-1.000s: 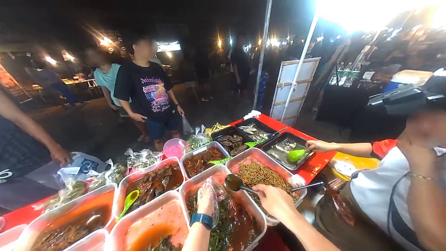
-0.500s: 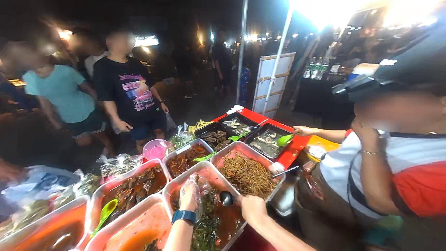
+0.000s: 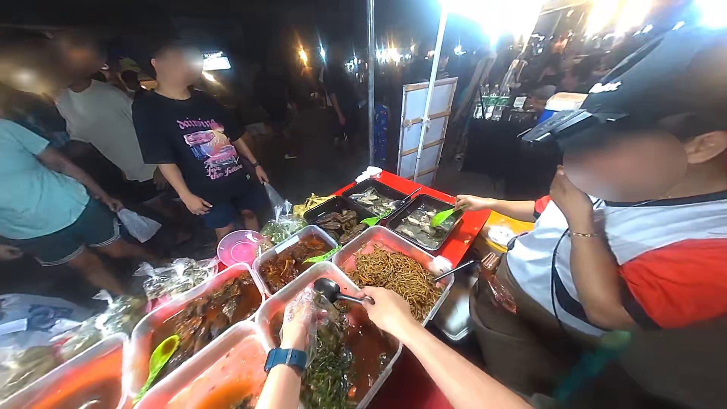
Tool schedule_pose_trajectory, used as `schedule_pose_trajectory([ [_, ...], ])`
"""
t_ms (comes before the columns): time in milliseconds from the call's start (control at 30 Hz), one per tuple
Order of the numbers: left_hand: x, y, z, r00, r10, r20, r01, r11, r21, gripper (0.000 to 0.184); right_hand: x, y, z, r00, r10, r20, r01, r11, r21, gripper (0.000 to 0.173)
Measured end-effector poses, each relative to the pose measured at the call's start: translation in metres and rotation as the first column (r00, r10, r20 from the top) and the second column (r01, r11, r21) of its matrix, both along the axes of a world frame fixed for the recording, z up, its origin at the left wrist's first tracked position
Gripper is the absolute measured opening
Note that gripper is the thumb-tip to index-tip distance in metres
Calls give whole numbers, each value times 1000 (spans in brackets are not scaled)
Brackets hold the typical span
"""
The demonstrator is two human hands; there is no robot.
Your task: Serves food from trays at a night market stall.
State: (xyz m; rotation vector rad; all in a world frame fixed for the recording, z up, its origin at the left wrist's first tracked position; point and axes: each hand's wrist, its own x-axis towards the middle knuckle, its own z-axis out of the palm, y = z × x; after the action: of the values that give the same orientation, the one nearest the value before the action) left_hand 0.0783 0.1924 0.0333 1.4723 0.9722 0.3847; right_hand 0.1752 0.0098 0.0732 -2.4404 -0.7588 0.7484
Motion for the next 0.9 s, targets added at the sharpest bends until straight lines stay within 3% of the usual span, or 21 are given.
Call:
schedule_pose_trajectory([
  [167,-2,1,8,992,83,93,-88,995,50,37,-41,11,35,970,6,244,19,995,-99,39],
  [267,-13,5,3,984,-41,175,20,993,118,38,-64,6,43,959,-43,280,46,999,-4,47],
  [367,-11,16,-11,962,-107,249,97,994,50,31,-88,5,38,948,-107,300,55,983,177,45],
  [467,-23,3,8,966,-109,235,116,993,-14,36,-95,6,28,936,-132,326,52,968,244,45],
  [533,-21,7,13,972,-105,210,102,994,28,38,-87,4,25,938,-158,309,78,964,255,45],
  [600,-21,16,7,963,-136,233,120,989,82,32,-76,2,19,954,-155,258,112,979,171,46],
  [700,-24,38,-7,963,-137,233,128,990,53,32,-63,2,-9,984,-117,134,129,988,-84,41],
  [800,-27,36,0,974,-84,210,79,996,36,35,-55,-1,-46,999,-30,33,38,955,-295,29],
  [900,-23,36,11,979,-108,174,95,992,79,37,-45,-6,-76,996,34,88,9,895,-447,29],
])
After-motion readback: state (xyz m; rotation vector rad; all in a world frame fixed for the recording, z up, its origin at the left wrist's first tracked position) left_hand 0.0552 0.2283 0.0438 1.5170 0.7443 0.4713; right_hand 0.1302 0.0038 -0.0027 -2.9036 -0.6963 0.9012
